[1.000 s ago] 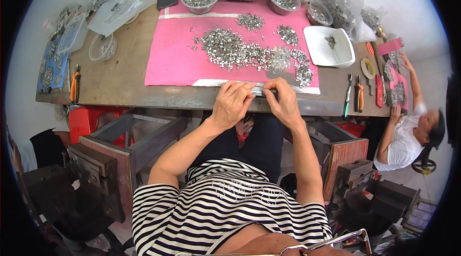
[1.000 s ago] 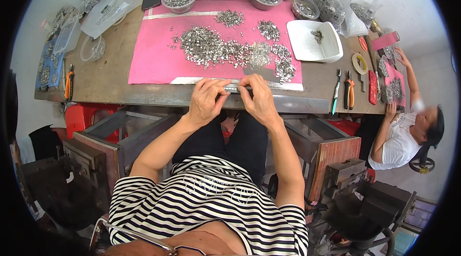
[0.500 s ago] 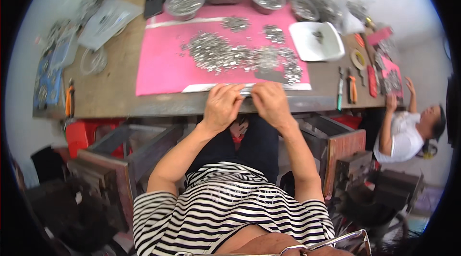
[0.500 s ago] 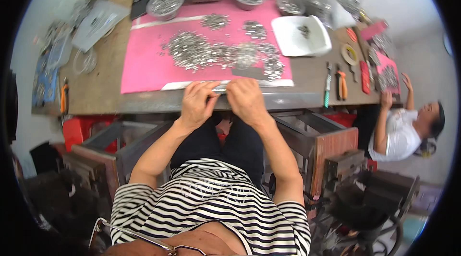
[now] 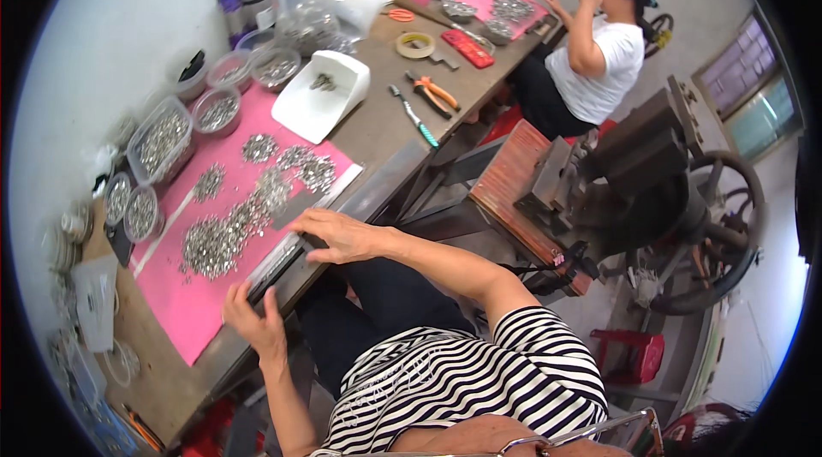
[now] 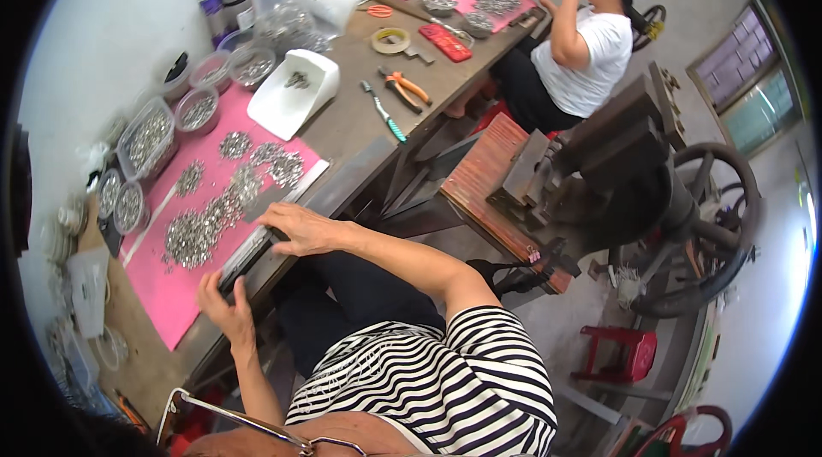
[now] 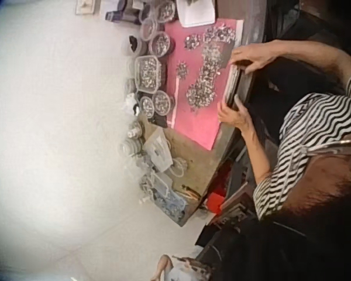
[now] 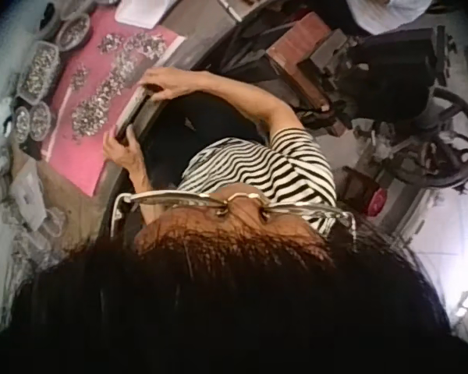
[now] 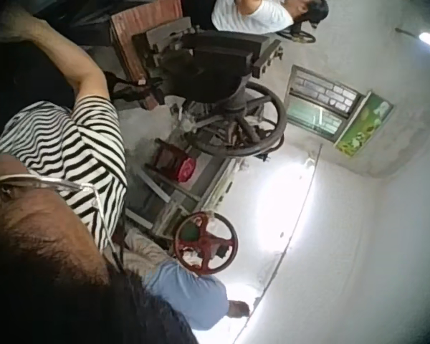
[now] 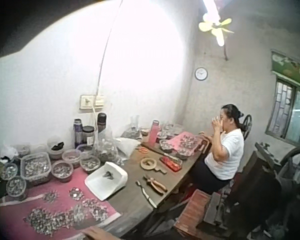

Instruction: The person arranges small metal pieces into a metal fixture by hand, then places the fixture into a manual press machine and rotates the wheel to press them.

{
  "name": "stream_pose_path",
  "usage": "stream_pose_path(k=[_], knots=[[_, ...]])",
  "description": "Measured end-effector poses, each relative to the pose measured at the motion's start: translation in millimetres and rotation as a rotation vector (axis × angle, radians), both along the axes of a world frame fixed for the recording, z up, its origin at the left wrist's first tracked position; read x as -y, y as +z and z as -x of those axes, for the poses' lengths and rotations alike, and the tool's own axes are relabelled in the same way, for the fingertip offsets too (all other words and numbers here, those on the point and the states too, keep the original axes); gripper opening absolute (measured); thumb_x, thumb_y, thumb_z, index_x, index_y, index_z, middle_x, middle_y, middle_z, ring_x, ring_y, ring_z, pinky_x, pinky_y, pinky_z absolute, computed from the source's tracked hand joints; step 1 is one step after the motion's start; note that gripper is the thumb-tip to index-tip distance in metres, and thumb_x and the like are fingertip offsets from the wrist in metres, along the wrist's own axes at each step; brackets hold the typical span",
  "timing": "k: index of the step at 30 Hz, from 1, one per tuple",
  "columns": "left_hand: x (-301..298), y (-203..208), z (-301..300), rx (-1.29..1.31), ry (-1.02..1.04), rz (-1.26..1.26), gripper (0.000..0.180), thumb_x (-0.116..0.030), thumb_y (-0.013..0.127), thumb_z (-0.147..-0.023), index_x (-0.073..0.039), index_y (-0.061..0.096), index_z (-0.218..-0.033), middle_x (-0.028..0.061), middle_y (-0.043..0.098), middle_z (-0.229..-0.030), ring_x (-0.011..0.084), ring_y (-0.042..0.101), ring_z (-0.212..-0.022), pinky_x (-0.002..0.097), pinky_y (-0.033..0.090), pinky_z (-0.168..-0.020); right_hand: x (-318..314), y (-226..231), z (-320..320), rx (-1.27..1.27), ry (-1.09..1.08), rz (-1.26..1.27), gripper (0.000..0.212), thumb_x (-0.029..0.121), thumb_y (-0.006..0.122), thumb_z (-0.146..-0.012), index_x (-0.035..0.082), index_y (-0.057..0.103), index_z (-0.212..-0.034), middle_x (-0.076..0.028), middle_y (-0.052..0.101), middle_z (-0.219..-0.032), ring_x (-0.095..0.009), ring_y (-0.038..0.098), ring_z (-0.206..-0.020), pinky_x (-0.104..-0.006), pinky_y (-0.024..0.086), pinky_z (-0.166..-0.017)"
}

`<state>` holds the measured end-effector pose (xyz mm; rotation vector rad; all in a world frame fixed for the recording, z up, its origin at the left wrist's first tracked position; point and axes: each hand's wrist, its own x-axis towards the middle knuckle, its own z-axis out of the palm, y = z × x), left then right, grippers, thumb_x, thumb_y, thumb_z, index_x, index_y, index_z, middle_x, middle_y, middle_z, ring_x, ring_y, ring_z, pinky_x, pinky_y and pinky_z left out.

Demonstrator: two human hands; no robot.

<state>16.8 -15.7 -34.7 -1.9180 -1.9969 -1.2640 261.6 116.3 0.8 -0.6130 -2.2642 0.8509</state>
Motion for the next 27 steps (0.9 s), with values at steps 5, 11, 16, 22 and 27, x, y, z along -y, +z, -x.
stream_pose_path(k=[5, 11, 16, 22, 27], knots=[[17, -3, 32, -0.033, 0.051, 0.16, 0.047, -0.019, 0.081, -0.084, -0.005, 0.065, -0.126, 0.0142, 0.06, -0.119, 0.0352, 0.053, -0.115, 0.0485, 0.037, -0.104, -18, -8, 0, 0.15, 0.107, 0.175, 0.058, 0.009, 0.082, -0.078, -0.002, 0.059, -0.131, -0.016, 0.06, -0.11, -0.033, 0.064, -0.099, -0.0424, 0.052, -0.089], [9, 0, 31, -0.01, -0.034, 0.145, 0.034, -0.009, 0.076, -0.088, -0.002, 0.066, -0.12, 0.015, 0.064, -0.115, 0.0342, 0.053, -0.112, 0.0477, 0.038, -0.102, -10, -11, -8, -0.021, 0.128, 0.098, 0.058, 0.011, 0.086, -0.075, -0.002, 0.06, -0.125, -0.014, 0.061, -0.106, -0.032, 0.065, -0.093, -0.0407, 0.054, -0.078], [-28, 14, 4, 0.074, -0.24, 0.076, 0.034, -0.001, 0.07, -0.09, 0.001, 0.063, -0.124, 0.0155, 0.064, -0.116, 0.0347, 0.054, -0.114, 0.0468, 0.042, -0.101, 25, 34, -57, -0.084, -0.066, 0.009, 0.051, 0.009, 0.085, -0.075, -0.002, 0.059, -0.118, -0.015, 0.06, -0.106, -0.031, 0.067, -0.089, -0.0399, 0.055, -0.076], [-101, 25, -121, 0.763, -0.806, 0.316, 0.033, -0.003, 0.061, -0.101, 0.001, 0.054, -0.133, 0.0098, 0.059, -0.122, 0.0179, 0.058, -0.111, 0.0323, 0.047, -0.102, 91, 65, -180, -0.014, -0.513, -0.143, 0.046, 0.011, 0.084, -0.075, 0.001, 0.062, -0.114, -0.012, 0.058, -0.1, -0.026, 0.066, -0.084, -0.0379, 0.056, -0.073], [-132, 65, -280, 0.687, -1.194, 0.459, 0.039, -0.005, 0.061, -0.101, -0.001, 0.056, -0.14, 0.0099, 0.064, -0.124, 0.0171, 0.062, -0.113, 0.0305, 0.047, -0.102, 176, 62, -265, -0.038, -1.002, -0.147, 0.045, 0.018, 0.087, -0.076, 0.001, 0.065, -0.111, -0.011, 0.062, -0.101, -0.021, 0.068, -0.084, -0.0333, 0.057, -0.075]])
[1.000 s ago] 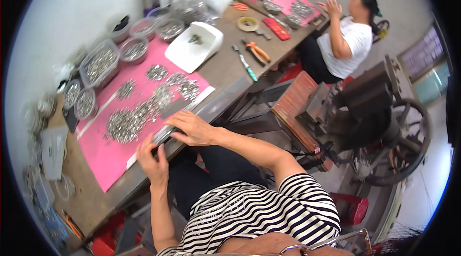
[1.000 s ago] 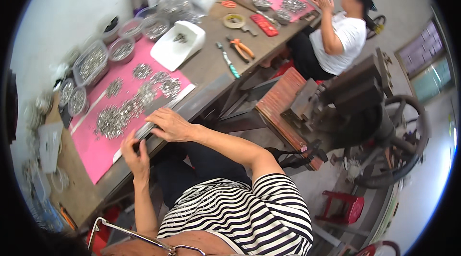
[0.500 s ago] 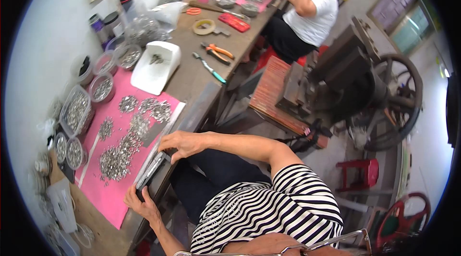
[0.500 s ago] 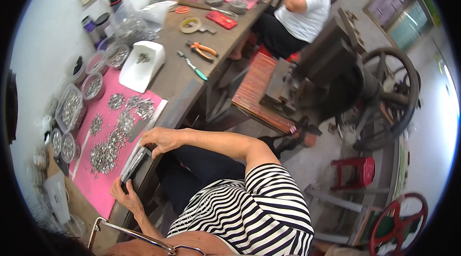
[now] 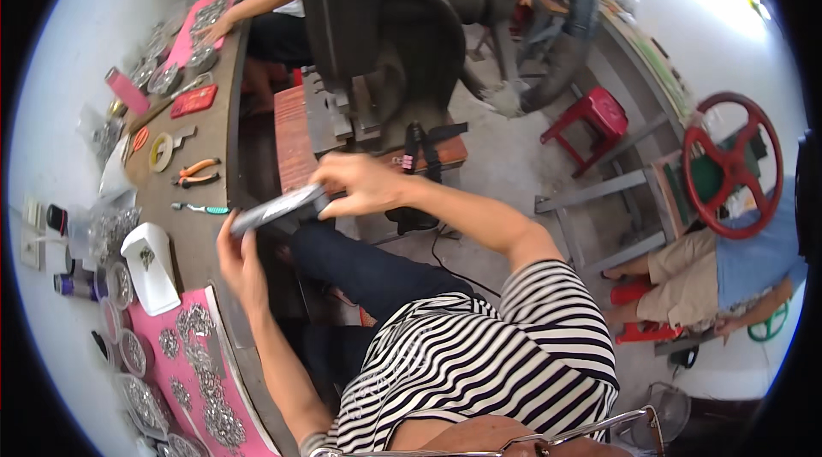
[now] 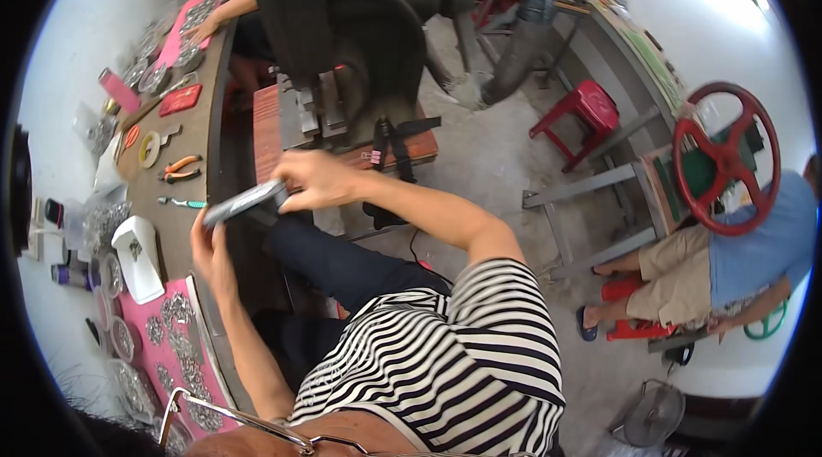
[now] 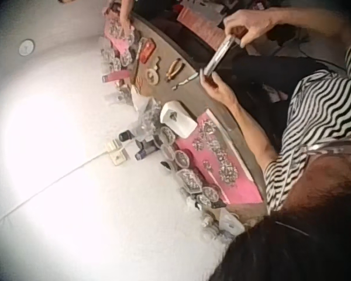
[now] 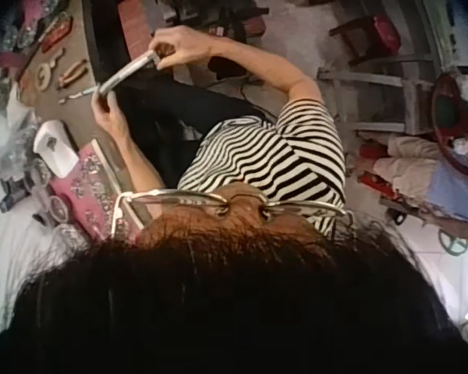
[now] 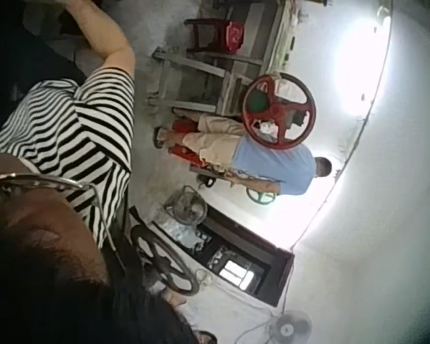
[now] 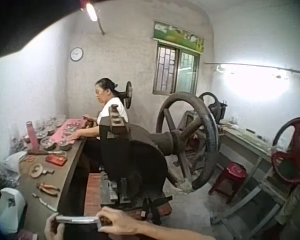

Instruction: The person arranges small metal pieces into a metal fixture by hand, then places the fixture into a manual press machine and rotates the wheel to press them.

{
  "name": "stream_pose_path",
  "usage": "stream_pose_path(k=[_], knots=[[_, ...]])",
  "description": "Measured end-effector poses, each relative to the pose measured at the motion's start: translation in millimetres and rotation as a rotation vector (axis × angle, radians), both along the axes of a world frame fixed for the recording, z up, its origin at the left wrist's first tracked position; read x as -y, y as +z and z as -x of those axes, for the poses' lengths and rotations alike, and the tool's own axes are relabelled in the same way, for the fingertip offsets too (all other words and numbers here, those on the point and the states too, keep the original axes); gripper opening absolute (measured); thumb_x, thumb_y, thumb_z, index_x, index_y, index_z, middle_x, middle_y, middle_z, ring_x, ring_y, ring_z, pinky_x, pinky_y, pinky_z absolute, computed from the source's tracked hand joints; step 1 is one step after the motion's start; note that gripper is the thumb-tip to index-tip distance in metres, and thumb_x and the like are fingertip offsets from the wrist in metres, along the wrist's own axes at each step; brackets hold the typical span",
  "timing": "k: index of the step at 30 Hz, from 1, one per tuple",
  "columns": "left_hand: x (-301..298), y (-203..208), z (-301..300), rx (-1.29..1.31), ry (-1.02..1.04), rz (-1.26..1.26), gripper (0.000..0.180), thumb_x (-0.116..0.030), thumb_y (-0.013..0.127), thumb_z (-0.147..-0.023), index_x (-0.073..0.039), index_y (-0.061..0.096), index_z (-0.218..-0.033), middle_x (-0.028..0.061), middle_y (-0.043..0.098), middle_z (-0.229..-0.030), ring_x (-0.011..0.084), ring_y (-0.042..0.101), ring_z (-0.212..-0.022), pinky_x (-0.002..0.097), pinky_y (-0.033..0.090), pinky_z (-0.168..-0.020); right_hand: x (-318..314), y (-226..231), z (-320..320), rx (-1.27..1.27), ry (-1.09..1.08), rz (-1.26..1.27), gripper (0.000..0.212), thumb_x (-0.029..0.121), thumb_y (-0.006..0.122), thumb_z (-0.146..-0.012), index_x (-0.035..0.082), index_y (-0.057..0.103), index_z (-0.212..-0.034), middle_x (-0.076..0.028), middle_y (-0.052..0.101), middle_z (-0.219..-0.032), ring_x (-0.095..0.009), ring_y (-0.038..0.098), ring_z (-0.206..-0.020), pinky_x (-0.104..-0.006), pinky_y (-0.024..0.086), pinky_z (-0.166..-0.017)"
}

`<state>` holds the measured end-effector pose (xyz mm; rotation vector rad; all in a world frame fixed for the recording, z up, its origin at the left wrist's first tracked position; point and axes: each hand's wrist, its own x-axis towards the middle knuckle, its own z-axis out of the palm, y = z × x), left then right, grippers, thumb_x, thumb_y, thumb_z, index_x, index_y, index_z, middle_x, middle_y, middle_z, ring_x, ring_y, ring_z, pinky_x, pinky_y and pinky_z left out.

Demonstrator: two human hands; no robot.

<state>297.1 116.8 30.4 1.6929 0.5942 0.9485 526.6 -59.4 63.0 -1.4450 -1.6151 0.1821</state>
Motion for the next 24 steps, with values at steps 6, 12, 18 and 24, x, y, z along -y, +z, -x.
stream_pose_path(k=[6, 12, 18, 24], knots=[[-17, -20, -174, 0.064, -0.301, 0.055, 0.036, 0.001, 0.055, -0.1, -0.001, 0.065, -0.134, 0.0057, 0.069, -0.123, 0.0134, 0.063, -0.114, 0.0272, 0.048, -0.1, 55, -7, -56, -0.19, -0.442, 0.042, 0.035, 0.012, 0.087, -0.075, 0.002, 0.063, -0.099, -0.005, 0.059, -0.093, -0.013, 0.065, -0.077, -0.028, 0.054, -0.069], [-16, -29, -242, 0.098, -0.398, 0.215, 0.034, -0.006, 0.052, -0.106, -0.002, 0.063, -0.138, 0.0071, 0.07, -0.123, 0.0119, 0.062, -0.11, 0.0252, 0.047, -0.1, 31, -28, -52, -0.113, -0.578, -0.009, 0.044, 0.014, 0.09, -0.072, 0.002, 0.052, -0.09, -0.007, 0.054, -0.086, -0.015, 0.06, -0.064, -0.0299, 0.051, -0.057], [-22, -50, -274, 0.014, -0.303, 0.03, 0.037, -0.005, 0.052, -0.102, -0.006, 0.065, -0.137, 0.014, 0.07, -0.115, 0.0218, 0.065, -0.105, 0.0326, 0.049, -0.095, -2, -41, -45, 0.062, -0.608, -0.092, 0.055, 0.025, 0.095, -0.07, 0.004, 0.046, -0.083, -0.01, 0.051, -0.073, -0.024, 0.057, -0.058, -0.0364, 0.049, -0.053], [2, -43, -258, -0.009, -0.467, -0.025, 0.046, -0.021, 0.049, -0.107, -0.004, 0.05, -0.15, 0.0222, 0.056, -0.145, 0.0326, 0.05, -0.138, 0.0372, 0.038, -0.114, 18, -40, -49, 0.043, -0.586, 0.003, 0.038, 0.026, 0.09, -0.076, 0.006, 0.058, -0.083, -0.009, 0.06, -0.074, -0.028, 0.061, -0.068, -0.0392, 0.049, -0.062]])
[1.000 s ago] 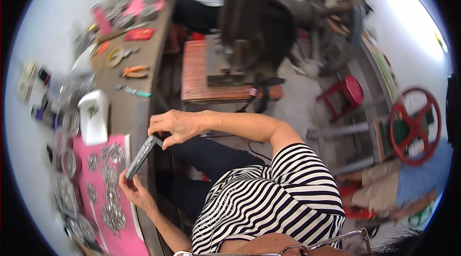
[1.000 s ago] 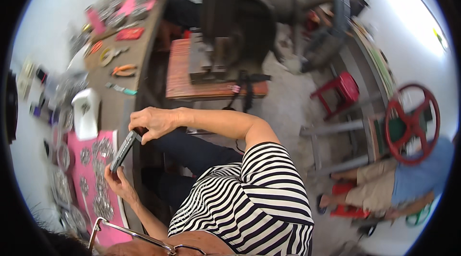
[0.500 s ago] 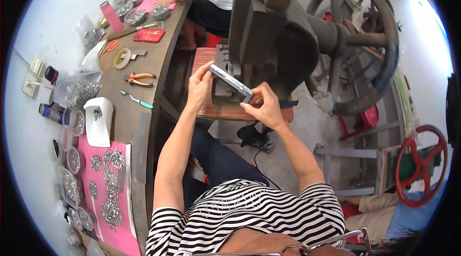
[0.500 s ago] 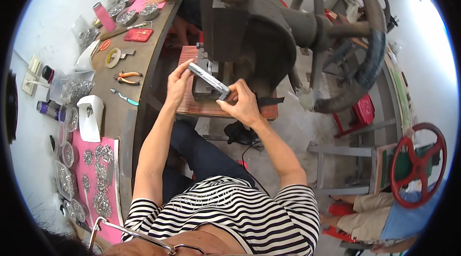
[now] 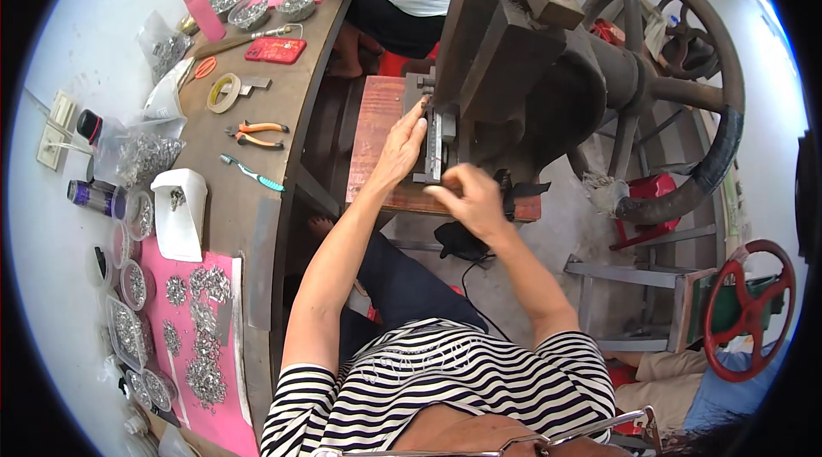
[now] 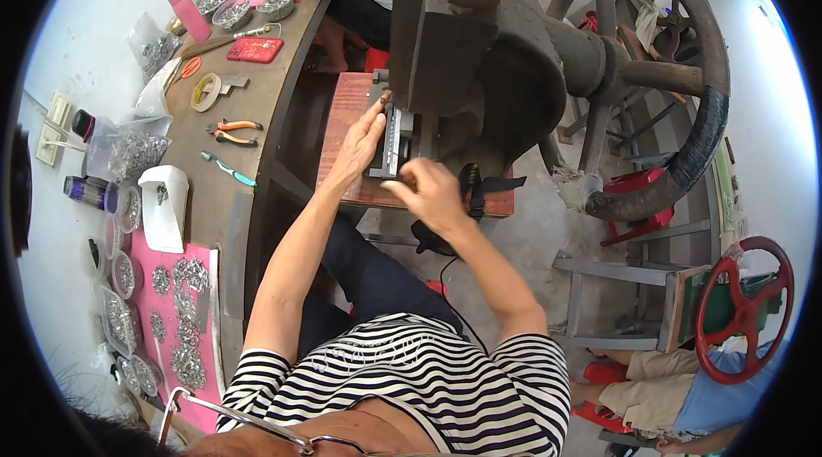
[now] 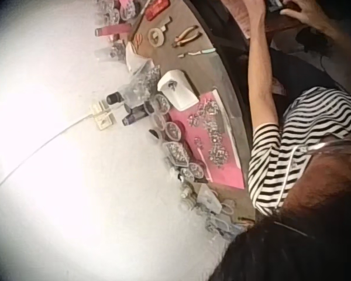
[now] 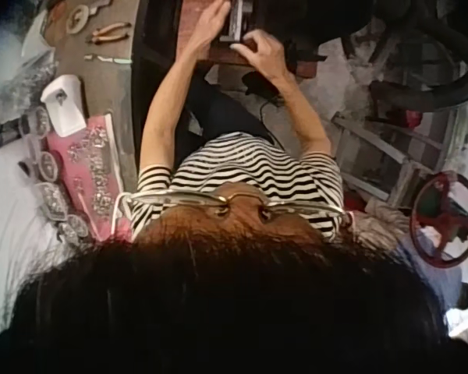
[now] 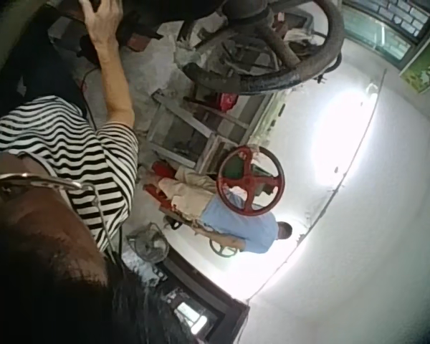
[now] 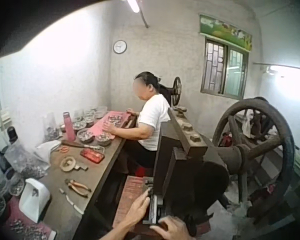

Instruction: The person arranges small metal pieces into a metal fixture by hand, then places the fixture into a manual press machine and rotates the wheel to press them.

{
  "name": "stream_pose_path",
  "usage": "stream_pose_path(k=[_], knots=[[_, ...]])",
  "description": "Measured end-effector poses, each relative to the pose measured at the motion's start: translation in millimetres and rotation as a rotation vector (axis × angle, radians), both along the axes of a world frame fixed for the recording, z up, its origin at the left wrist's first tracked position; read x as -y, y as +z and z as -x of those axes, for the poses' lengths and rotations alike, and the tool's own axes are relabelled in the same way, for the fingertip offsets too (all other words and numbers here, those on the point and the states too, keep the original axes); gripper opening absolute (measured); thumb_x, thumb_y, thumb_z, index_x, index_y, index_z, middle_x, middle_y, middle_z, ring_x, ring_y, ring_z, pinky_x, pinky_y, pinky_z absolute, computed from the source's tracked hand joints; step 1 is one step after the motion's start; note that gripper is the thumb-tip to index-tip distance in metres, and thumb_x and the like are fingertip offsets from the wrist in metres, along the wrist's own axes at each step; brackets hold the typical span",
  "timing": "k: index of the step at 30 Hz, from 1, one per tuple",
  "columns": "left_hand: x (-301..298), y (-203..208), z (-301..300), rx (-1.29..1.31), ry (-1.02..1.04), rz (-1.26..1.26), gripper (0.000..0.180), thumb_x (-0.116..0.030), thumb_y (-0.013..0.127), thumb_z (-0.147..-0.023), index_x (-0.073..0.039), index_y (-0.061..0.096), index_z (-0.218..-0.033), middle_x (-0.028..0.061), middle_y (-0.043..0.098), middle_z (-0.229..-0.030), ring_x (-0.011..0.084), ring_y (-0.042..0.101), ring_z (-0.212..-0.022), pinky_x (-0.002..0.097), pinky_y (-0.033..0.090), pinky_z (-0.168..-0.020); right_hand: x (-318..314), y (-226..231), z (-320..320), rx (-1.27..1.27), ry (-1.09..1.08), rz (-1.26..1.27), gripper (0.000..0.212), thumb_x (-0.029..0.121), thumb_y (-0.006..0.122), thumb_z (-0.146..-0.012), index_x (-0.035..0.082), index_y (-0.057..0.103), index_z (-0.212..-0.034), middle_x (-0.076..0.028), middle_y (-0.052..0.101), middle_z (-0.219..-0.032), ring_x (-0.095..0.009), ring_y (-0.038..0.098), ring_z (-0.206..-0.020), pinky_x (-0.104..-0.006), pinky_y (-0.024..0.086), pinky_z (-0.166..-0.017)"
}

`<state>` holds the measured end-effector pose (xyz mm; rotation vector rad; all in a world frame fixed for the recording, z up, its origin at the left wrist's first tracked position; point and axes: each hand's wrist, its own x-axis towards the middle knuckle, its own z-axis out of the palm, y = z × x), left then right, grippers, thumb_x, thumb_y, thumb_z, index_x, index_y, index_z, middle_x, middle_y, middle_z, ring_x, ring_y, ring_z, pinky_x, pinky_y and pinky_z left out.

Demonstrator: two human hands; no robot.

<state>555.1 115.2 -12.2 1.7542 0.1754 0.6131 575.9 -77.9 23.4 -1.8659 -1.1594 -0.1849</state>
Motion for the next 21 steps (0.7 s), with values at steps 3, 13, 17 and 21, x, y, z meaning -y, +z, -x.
stream_pose_path(k=[3, 13, 17, 21], knots=[[0, 15, 39, -0.08, -0.085, 0.084, 0.057, -0.033, 0.045, -0.108, 0.001, 0.041, -0.154, 0.0196, 0.039, -0.162, 0.0311, 0.032, -0.153, 0.04, 0.024, -0.123, 59, 80, -3, 0.398, -0.203, -0.085, 0.029, 0.015, 0.087, -0.078, 0.007, 0.069, -0.099, -0.009, 0.071, -0.098, -0.027, 0.067, -0.09, -0.0379, 0.053, -0.082], [22, 5, 61, -0.024, -0.095, -0.396, 0.118, -0.062, 0.08, -0.076, -0.003, 0.024, -0.162, 0.0187, 0.023, -0.169, 0.0371, 0.017, -0.157, 0.0608, 0.011, -0.124, 188, 78, -57, 0.07, -0.783, -0.603, 0.024, 0.005, 0.076, -0.09, 0.0, 0.059, -0.107, -0.006, 0.066, -0.093, -0.014, 0.062, -0.085, -0.0286, 0.05, -0.082], [18, 0, 67, -0.033, -0.026, -0.473, 0.11, -0.056, 0.082, -0.076, -0.001, 0.034, -0.158, 0.0181, 0.031, -0.166, 0.0429, 0.019, -0.155, 0.0614, 0.013, -0.123, 202, 124, -68, 0.136, -0.748, -0.469, 0.02, 0.006, 0.076, -0.09, 0.001, 0.058, -0.096, -0.005, 0.063, -0.078, -0.013, 0.063, -0.066, -0.0289, 0.051, -0.066], [14, 13, 59, -0.049, -0.029, -0.484, 0.109, -0.055, 0.084, -0.075, 0.0, 0.037, -0.156, 0.0172, 0.033, -0.165, 0.0428, 0.019, -0.155, 0.0622, 0.012, -0.123, 199, 218, -72, 0.03, -0.627, -0.307, 0.029, 0.011, 0.075, -0.092, -0.002, 0.057, -0.111, -0.004, 0.058, -0.077, -0.012, 0.056, -0.061, -0.0277, 0.047, -0.06]])
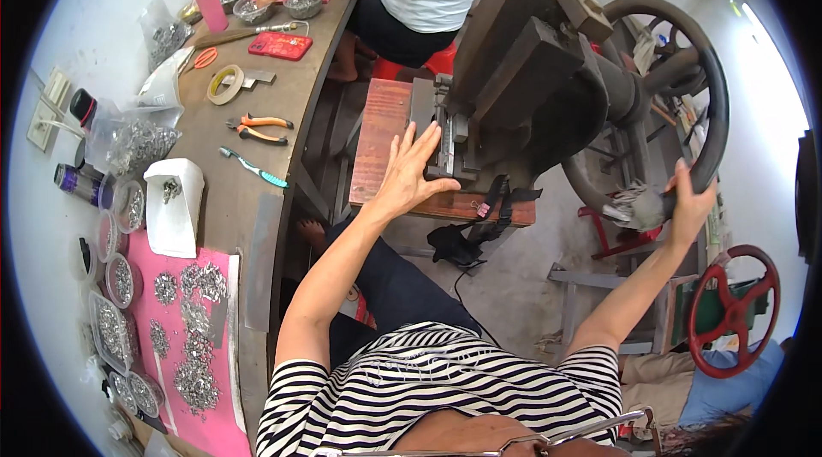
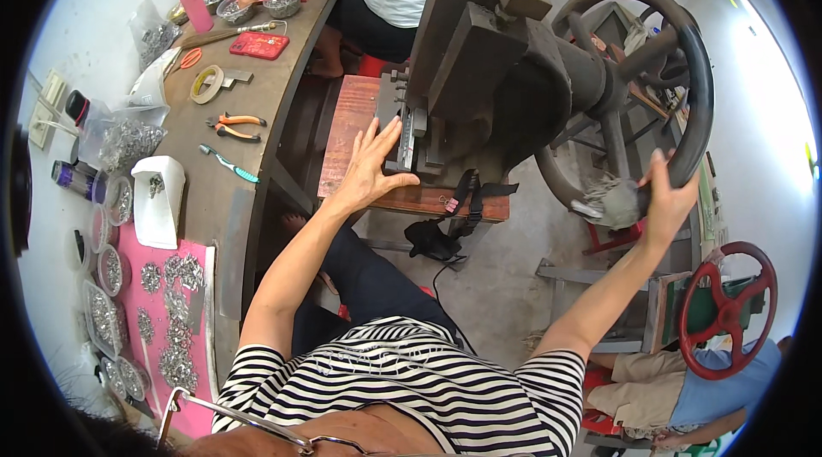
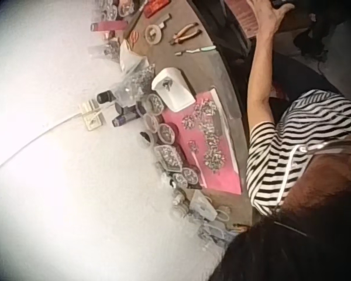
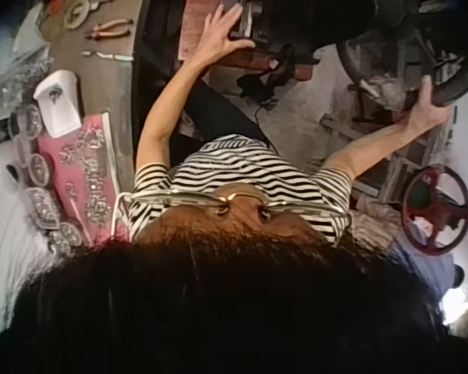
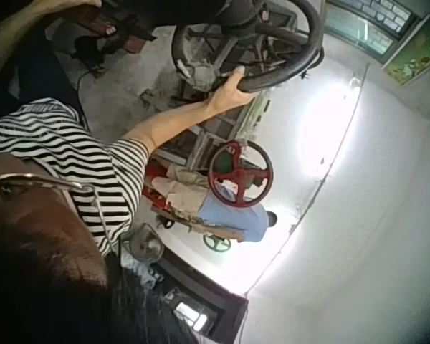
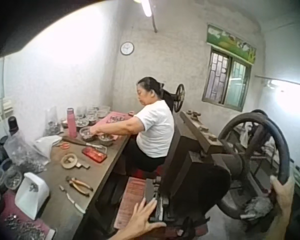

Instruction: The person arranges small metal pieces into a metal fixture by hand, then places the fixture into a manual press machine and rotates the wheel to press them.

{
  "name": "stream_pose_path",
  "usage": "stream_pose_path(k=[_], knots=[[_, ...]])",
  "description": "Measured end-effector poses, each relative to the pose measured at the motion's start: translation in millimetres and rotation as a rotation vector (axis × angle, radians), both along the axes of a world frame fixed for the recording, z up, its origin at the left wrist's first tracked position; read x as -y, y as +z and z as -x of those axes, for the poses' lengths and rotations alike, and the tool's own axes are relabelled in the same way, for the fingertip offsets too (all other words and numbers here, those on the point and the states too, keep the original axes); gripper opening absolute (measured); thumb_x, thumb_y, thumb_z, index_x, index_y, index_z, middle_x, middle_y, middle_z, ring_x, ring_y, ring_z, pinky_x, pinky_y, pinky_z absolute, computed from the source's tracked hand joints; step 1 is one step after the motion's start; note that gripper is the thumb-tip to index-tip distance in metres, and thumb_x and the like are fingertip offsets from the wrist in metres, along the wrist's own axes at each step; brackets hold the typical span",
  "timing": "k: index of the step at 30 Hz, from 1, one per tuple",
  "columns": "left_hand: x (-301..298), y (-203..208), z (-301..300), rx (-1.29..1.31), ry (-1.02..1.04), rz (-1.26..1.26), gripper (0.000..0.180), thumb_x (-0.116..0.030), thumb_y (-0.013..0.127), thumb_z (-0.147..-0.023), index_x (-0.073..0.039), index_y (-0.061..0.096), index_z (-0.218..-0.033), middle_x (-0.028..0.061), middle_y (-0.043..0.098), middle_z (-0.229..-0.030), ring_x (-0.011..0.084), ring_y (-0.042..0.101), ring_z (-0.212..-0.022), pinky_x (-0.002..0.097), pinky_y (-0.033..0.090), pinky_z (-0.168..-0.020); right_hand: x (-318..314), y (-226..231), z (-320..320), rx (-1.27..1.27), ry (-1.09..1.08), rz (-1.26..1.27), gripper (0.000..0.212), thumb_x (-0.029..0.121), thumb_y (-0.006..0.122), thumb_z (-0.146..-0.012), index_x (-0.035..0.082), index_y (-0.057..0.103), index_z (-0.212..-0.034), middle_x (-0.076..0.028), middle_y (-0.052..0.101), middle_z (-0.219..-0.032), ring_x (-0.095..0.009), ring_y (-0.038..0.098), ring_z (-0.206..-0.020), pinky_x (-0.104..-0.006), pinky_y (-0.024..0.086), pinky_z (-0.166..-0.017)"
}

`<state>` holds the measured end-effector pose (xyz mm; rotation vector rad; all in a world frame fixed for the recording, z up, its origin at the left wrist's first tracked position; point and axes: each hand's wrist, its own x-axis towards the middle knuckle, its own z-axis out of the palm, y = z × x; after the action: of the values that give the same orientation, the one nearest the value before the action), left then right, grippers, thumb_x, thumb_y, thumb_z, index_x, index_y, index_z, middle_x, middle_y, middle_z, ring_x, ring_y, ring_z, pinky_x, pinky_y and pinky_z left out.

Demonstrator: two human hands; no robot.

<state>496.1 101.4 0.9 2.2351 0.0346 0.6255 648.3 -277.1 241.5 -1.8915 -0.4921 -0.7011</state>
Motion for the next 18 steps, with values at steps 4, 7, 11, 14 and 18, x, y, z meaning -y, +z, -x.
stream_pose_path(k=[4, 7, 11, 14, 18], knots=[[-3, 6, -17, -0.066, -0.012, -0.041, 0.109, -0.053, 0.084, -0.075, 0.0, 0.036, -0.157, 0.017, 0.034, -0.164, 0.0434, 0.017, -0.156, 0.0626, 0.011, -0.123, -13, 72, -24, -0.204, 0.149, 0.091, 0.028, 0.021, 0.07, -0.095, -0.002, 0.059, -0.107, -0.002, 0.054, -0.07, -0.01, 0.052, -0.056, -0.0264, 0.045, -0.053], [0, 5, -28, -0.077, -0.037, -0.047, 0.109, -0.053, 0.084, -0.075, 0.0, 0.035, -0.157, 0.0171, 0.033, -0.165, 0.0439, 0.018, -0.155, 0.0622, 0.011, -0.124, -14, 109, -49, -0.29, 0.201, 0.217, 0.023, 0.022, 0.068, -0.097, 0.004, 0.054, -0.094, -0.002, 0.053, -0.069, -0.009, 0.052, -0.055, -0.0249, 0.045, -0.05], [0, 7, -33, -0.092, -0.021, -0.022, 0.108, -0.051, 0.084, -0.075, 0.0, 0.035, -0.157, 0.0172, 0.033, -0.165, 0.0439, 0.018, -0.155, 0.062, 0.01, -0.124, -22, 121, -64, -0.346, 0.255, 0.204, 0.024, 0.023, 0.067, -0.098, 0.005, 0.053, -0.092, -0.002, 0.053, -0.068, -0.01, 0.051, -0.053, -0.0256, 0.045, -0.051], [-1, 6, -40, -0.088, -0.015, -0.011, 0.109, -0.051, 0.085, -0.075, 0.0, 0.035, -0.157, 0.0173, 0.033, -0.165, 0.0443, 0.019, -0.155, 0.0618, 0.009, -0.124, -2, 95, -45, -0.263, 0.212, 0.161, 0.023, 0.021, 0.064, -0.1, 0.003, 0.051, -0.095, -0.003, 0.052, -0.067, -0.012, 0.051, -0.053, -0.0275, 0.048, -0.056], [-4, 6, -37, -0.124, -0.005, -0.025, 0.11, -0.053, 0.085, -0.074, 0.0, 0.035, -0.157, 0.018, 0.034, -0.164, 0.0452, 0.021, -0.154, 0.0617, 0.01, -0.124, -11, -71, 8, 0.217, -0.044, -0.18, 0.022, 0.005, 0.066, -0.096, -0.002, 0.055, -0.113, -0.006, 0.059, -0.074, -0.013, 0.056, -0.059, -0.0287, 0.051, -0.061]])
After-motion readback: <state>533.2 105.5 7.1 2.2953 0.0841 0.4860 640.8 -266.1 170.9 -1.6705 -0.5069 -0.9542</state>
